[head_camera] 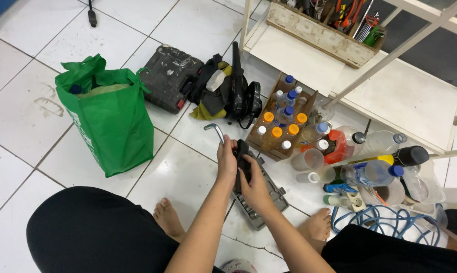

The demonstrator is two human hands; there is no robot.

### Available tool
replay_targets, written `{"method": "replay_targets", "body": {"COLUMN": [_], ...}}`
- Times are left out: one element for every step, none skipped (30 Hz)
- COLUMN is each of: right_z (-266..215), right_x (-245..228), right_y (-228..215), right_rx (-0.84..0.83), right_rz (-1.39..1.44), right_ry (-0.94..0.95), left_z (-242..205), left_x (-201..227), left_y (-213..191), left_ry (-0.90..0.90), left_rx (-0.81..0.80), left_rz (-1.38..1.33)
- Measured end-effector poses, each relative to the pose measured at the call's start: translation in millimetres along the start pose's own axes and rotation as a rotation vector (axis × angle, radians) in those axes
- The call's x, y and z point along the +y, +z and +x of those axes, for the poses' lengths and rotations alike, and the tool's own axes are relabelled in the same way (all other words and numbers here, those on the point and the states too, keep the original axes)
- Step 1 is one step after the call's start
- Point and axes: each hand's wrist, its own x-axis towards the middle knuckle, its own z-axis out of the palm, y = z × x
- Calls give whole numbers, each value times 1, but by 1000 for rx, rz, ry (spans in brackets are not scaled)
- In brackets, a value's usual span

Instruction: The person sits on the floor and organizes a set of metal tools into a gray plastic case. They use a black cloth to wipe the tools before placing them into the designated slots within the case.

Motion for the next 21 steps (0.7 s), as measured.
{"method": "replay_targets", "body": {"right_z": [5, 10, 15, 20, 27, 34, 34, 33, 26, 33, 36, 40, 28, 16, 10, 11, 7, 4, 5, 7, 7], "right_x": [16, 32, 48, 68, 86, 105, 92, 81, 72, 78, 86, 94, 85, 76, 65, 69, 74, 80, 71, 63, 55], "right_y": [0, 0, 1, -1, -3, -6, -6, -6, -7, -7, -7, -6, -7, -8, -11, -15, -18, -22, -22, -22, -19], "right_rx": [-1, -95, -191, -195, -216, -238, -234, -252, -276, -277, -239, -200, -204, -190, -176, -179, -322, -464, -457, -428, -403], "right_rz": [-2, 25, 53, 52, 60, 67, 69, 125, 177, 175, 274, 372, 371, 372, 369, 365, 331, 295, 290, 172, 59], "right_ry": [3, 65, 126, 129, 156, 184, 168, 202, 249, 247, 257, 267, 267, 299, 318, 305, 233, 161, 158, 186, 215], "left_z": [-4, -7, -11, 2, 17, 33, 29, 25, 16, 7, -3, -14, -10, -6, 3, 14, 21, 29, 26, 24, 21], "left_x": [15, 30, 46, 36, 29, 21, 20, 18, 11, 19, 25, 31, 27, 23, 22, 29, 33, 37, 37, 36, 36], "left_y": [0, -1, -3, -10, -16, -21, -18, -16, -16, -8, -3, 2, 1, 0, 3, -4, -12, -21, -20, -20, -24], "left_ry": [-3, -9, -12, -15, -108, -201, -187, -171, -166, -163, -156, -149, -148, -162, -164, -151, -139, -127, -128, -133, -137], "left_rx": [1, -25, -47, -43, -41, -40, -49, -117, -175, -175, -271, -367, -363, -379, -400, -403, -293, -180, -187, -147, -100], "left_rz": [-1, 37, 76, 76, -141, -358, -357, -253, -153, -155, -82, -9, -9, -119, -230, -233, -406, -577, -581, -559, -533]}}
